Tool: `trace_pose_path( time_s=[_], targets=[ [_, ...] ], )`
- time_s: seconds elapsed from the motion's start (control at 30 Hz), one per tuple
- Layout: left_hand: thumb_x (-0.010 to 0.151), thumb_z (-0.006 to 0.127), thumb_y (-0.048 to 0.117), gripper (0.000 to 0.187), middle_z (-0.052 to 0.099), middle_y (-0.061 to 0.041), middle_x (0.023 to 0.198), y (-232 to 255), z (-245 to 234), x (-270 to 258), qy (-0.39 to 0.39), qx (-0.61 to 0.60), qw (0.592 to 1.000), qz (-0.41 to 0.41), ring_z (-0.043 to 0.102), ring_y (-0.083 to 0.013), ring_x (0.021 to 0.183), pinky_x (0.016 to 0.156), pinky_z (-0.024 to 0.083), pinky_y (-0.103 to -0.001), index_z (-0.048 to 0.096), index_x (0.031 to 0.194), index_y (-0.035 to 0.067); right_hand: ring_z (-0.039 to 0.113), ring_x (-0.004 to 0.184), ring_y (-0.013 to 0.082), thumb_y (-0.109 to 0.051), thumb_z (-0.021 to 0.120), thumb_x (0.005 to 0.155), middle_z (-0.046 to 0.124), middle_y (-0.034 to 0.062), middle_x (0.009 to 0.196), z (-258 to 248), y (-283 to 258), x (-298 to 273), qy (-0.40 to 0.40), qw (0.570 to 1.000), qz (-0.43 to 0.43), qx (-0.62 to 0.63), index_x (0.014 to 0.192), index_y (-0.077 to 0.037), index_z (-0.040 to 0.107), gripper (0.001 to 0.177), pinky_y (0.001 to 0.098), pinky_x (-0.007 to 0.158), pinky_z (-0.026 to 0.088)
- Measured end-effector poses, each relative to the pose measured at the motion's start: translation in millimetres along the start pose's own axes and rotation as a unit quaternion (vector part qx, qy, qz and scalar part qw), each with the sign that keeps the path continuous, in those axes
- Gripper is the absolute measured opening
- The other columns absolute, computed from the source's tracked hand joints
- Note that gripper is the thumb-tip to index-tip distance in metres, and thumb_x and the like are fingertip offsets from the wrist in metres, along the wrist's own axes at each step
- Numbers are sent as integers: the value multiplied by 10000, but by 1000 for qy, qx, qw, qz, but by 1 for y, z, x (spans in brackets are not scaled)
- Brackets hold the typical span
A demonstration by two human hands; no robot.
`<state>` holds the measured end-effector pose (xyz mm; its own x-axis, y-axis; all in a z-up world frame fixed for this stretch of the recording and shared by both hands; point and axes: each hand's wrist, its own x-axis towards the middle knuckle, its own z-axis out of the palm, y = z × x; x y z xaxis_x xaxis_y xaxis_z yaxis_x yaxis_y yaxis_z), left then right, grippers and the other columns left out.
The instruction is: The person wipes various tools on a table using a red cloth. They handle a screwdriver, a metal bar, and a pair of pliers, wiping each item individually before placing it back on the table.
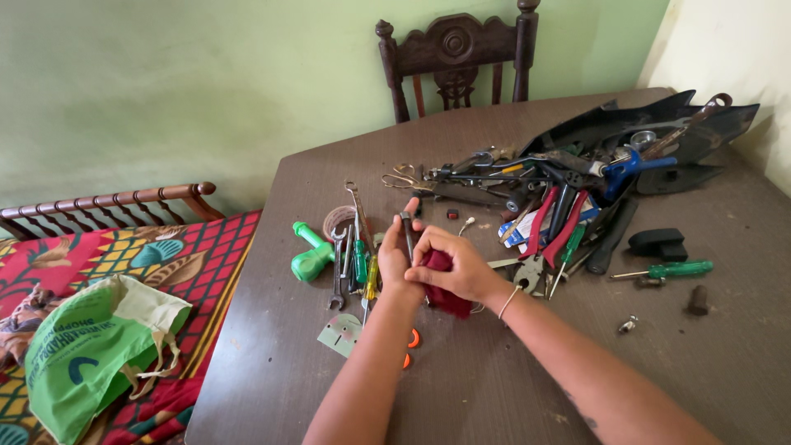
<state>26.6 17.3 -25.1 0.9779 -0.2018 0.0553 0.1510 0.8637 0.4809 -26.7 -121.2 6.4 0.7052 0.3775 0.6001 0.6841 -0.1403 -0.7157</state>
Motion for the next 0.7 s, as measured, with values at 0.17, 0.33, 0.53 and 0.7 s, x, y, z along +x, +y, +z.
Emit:
trace_pose_path(
  time_s=[0.17, 0.33, 0.53, 0.7],
  targets=[
    [993, 411, 218, 482, 678, -73, 1171, -3, 24, -15, 64, 37, 997, -16, 638, -223, 1062, 996, 506, -384, 588, 1422, 87, 558, 958, 155, -260, 741, 968, 586, 36, 995, 11, 29, 1, 90, 994, 50, 35, 1028, -56, 597, 257, 310, 902, 459],
    [1009, 406, 164, 479, 623, -68, 1426, -11, 41, -24, 35, 63, 997, -12, 605, -214, 1250, 1099, 461, -375, 514, 1474, 130, 587, 998, 134, -257, 681, 986, 637, 28, 1049, 13, 33, 2, 167, 981, 76, 62, 1122, -67, 574, 258, 284, 927, 472],
    [1030, 455, 121, 438, 627, -89, 1403, -17, 39, -21, -6, 72, 997, 6, 614, -225, 1229, 1071, 490, -372, 514, 1462, 87, 601, 926, 136, -240, 661, 1026, 662, 44, 986, 12, 28, 2, 238, 968, 82, 27, 1100, -47, 583, 221, 282, 865, 488],
    [1061, 528, 136, 365, 708, -126, 1238, -21, 37, -22, -24, 113, 991, 65, 672, -195, 1105, 999, 544, -338, 583, 1408, 36, 636, 861, 115, -229, 653, 1028, 686, 31, 930, 6, 20, -4, 288, 956, 34, -41, 1057, -39, 612, 197, 267, 787, 513]
  ],
)
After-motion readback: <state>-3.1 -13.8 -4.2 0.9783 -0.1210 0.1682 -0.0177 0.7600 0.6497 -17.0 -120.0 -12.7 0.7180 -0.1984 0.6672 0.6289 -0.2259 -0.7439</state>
